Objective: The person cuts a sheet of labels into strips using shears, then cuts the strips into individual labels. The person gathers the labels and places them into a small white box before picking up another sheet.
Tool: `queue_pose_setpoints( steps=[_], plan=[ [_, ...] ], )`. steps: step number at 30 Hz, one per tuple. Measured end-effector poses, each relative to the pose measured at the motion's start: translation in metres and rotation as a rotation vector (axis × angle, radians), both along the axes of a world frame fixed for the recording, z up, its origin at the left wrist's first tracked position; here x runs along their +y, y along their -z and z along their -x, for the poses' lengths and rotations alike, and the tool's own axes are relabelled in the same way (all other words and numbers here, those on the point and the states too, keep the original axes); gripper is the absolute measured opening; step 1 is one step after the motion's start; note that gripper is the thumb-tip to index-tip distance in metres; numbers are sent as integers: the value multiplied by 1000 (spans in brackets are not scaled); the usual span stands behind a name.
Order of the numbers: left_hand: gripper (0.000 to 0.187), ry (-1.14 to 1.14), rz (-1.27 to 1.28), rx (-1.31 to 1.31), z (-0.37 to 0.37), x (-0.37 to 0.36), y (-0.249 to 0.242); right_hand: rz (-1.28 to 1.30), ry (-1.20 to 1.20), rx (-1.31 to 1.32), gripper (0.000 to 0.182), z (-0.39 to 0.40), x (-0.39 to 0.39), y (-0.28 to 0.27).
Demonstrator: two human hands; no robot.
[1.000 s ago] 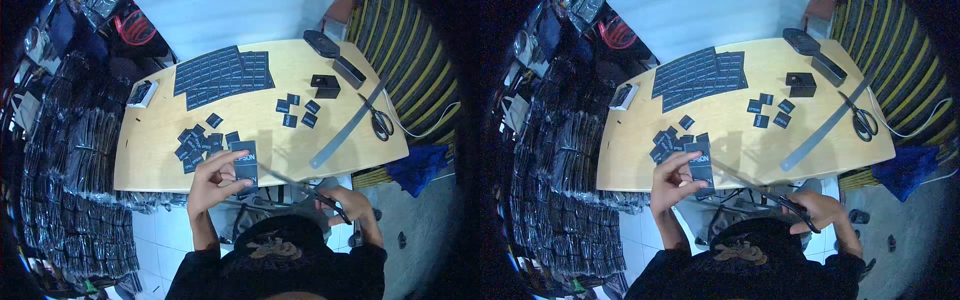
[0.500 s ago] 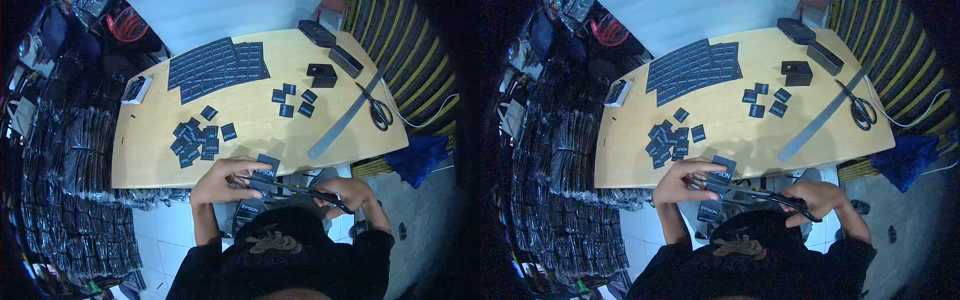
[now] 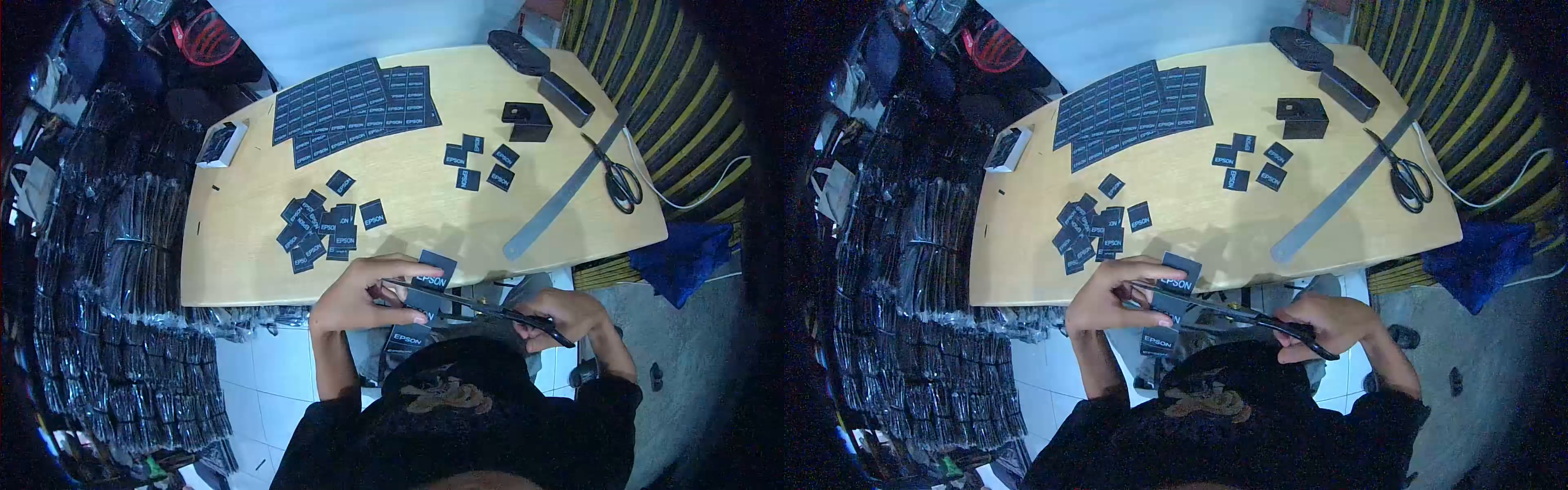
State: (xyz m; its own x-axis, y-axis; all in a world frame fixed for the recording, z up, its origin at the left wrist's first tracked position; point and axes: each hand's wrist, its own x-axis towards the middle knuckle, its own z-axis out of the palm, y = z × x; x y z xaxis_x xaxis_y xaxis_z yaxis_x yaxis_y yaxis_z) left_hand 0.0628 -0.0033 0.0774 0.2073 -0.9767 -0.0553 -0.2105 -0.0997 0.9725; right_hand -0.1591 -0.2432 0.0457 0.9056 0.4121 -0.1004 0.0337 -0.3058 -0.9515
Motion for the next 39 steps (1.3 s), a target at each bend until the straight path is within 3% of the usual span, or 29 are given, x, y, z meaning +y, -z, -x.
queue_pose_setpoints(
  steps=[2, 6, 8, 11, 13, 15, 16, 20, 24, 28, 30, 33, 36, 39],
  plan=[
    [55, 25, 117, -62, 0, 0, 3, 0, 5, -16, 32, -1, 0, -2],
    [56, 7, 93, -51, -2, 3, 3, 93, 31, -8, 33, 0, -1, 0],
    [60, -63, 41, 89, -3, 5, 4, 111, 51, 12, 33, 0, 1, -4],
    [58, -221, 8, -33, -21, 18, 19, 159, 81, 43, 34, 5, 1, -3],
    [65, -280, 27, -127, -37, 25, 25, 125, 123, 68, 33, 7, 0, -2],
    [79, -529, -121, -218, -51, 36, 27, 127, 119, 34, 32, 14, -1, 10],
    [98, -563, -120, -396, -59, 45, 33, 134, 153, 65, 32, 16, 1, 10],
    [112, -772, -95, -410, -64, 73, 33, 98, 222, 101, 31, 15, 7, 13],
    [113, -863, -168, -402, -61, 85, 35, 18, 323, 67, 27, 6, 22, 16],
    [89, -780, -42, -257, -71, 81, 46, -144, 399, 41, 27, -6, 35, 28],
    [89, -803, -62, -270, -76, 82, 51, -227, 431, 79, 26, -11, 41, 24],
    [88, -873, -128, -313, -72, 80, 48, -251, 435, 83, 25, -16, 46, 21],
    [82, -841, 113, -97, -60, 77, 45, -186, 470, 19, 25, -25, 57, 20],
    [77, -733, 197, 4, -31, 55, 37, -68, 548, -86, 25, -39, 79, 18]
  ],
)
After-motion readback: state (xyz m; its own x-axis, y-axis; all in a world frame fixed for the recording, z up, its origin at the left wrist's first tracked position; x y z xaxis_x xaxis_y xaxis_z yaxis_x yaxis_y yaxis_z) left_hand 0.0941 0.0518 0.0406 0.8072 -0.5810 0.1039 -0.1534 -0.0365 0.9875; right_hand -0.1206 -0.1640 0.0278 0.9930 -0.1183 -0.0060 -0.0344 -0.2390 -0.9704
